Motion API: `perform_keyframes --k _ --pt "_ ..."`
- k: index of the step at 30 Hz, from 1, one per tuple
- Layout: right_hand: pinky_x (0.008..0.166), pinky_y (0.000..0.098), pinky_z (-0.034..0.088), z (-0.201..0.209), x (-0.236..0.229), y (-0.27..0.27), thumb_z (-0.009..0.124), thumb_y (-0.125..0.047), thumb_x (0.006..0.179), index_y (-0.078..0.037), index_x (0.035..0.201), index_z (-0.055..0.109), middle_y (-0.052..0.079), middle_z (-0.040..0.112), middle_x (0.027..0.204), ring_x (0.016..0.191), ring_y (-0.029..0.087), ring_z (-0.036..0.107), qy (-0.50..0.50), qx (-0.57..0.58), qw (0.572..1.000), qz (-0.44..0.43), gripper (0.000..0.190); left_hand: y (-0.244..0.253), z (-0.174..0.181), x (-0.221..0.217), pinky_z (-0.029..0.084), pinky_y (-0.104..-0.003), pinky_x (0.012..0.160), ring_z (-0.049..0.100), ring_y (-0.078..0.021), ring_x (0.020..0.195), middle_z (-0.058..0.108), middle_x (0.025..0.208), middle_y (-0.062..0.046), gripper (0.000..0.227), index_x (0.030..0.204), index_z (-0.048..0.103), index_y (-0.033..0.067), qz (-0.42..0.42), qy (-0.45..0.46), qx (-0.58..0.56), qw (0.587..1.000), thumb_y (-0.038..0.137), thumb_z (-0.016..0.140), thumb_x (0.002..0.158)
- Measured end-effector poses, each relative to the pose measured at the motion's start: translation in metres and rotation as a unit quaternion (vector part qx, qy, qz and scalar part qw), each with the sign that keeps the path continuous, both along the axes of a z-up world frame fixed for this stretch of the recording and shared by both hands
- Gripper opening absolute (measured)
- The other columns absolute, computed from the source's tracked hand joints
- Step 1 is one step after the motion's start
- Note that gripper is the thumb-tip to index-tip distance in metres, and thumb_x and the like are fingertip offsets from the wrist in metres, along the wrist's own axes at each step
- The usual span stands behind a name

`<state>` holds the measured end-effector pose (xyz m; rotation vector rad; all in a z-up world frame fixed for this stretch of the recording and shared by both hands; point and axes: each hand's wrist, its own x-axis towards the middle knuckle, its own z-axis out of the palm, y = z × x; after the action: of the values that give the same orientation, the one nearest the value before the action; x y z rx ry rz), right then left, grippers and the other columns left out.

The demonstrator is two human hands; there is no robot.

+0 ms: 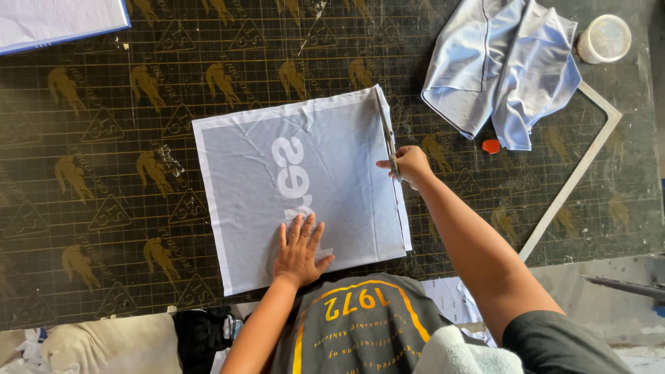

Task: The person lays out a piece of light-colored fabric on a dark table and uses scissors to trim the edges. They then fold the fabric and cut it into smaller rectangular pieces, repeating the process with another piece of fabric.

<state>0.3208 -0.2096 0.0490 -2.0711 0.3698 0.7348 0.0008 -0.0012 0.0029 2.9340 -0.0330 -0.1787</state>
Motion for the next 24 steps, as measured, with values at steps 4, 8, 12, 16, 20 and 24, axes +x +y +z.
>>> perform_keyframes --k 4,8,12,16,20,24 --pt "0.047 0.0258 0.057 0.02 0.003 0.005 0.096 -0.015 0.066 0.008 0.077 0.067 0.018 0.06 0.055 0.048 0.021 0.066 0.012 -0.003 1.0 0.005 0.039 -0.001 -0.001 -0.001 0.011 -0.066 0.123 0.018 -0.0355 0.156 0.022 0.17 -0.009 0.091 0.161 0.029 0.0251 0.001 -0.008 0.004 1.0 0.08 0.041 0.089" --pt "0.047 0.0279 0.059 0.005 0.019 0.005 0.096 -0.016 0.063 0.005 0.076 0.069 0.017 0.061 0.054 0.047 0.022 0.068 -0.006 -0.016 1.0 0.025 0.036 -0.001 -0.001 0.0 0.011 -0.065 0.123 0.018 -0.0351 0.156 0.023 0.17 -0.009 0.091 0.16 0.03 0.0252 0.002 -0.019 0.009 1.0 0.08 0.041 0.088" --pt "0.047 0.0252 0.059 0.004 0.024 0.003 0.096 -0.01 0.063 0.003 0.076 0.069 0.016 0.063 0.055 0.049 0.02 0.069 -0.006 0.003 1.0 0.004 0.032 -0.001 0.002 0.002 0.012 -0.065 0.123 0.018 -0.0352 0.156 0.023 0.17 -0.009 0.09 0.159 0.033 0.025 0.0 -0.015 0.014 1.0 0.08 0.041 0.088" --pt "0.05 0.03 0.06 -0.016 0.0 -0.024 0.098 -0.015 0.063 0.002 0.081 0.073 0.016 0.064 0.058 0.052 0.022 0.069 -0.01 -0.01 1.0 0.016 0.035 0.0 0.002 0.002 0.013 -0.066 0.122 0.02 -0.0349 0.156 0.025 0.169 -0.009 0.09 0.159 0.034 0.0251 0.007 -0.022 0.008 1.0 0.08 0.043 0.087" --pt "0.057 0.0347 0.059 -0.005 -0.068 -0.074 0.092 -0.028 0.072 -0.007 0.077 0.075 0.01 0.066 0.055 0.055 0.026 0.072 -0.012 -0.116 0.991 0.067 0.027 -0.001 0.002 0.001 0.016 -0.066 0.121 0.025 -0.0356 0.154 0.03 0.167 -0.009 0.088 0.156 0.04 0.0251 0.01 -0.04 -0.002 0.999 0.078 0.045 0.087" --pt "0.065 0.0441 0.057 0.004 -0.154 -0.147 0.091 -0.044 0.071 -0.007 0.08 0.076 0.017 0.069 0.066 0.071 0.036 0.074 -0.022 -0.201 0.97 0.132 0.041 0.001 0.004 -0.001 0.02 -0.067 0.12 0.026 -0.0369 0.154 0.03 0.168 -0.01 0.085 0.157 0.039 0.0251 -0.004 -0.047 -0.01 0.999 0.075 0.046 0.088"
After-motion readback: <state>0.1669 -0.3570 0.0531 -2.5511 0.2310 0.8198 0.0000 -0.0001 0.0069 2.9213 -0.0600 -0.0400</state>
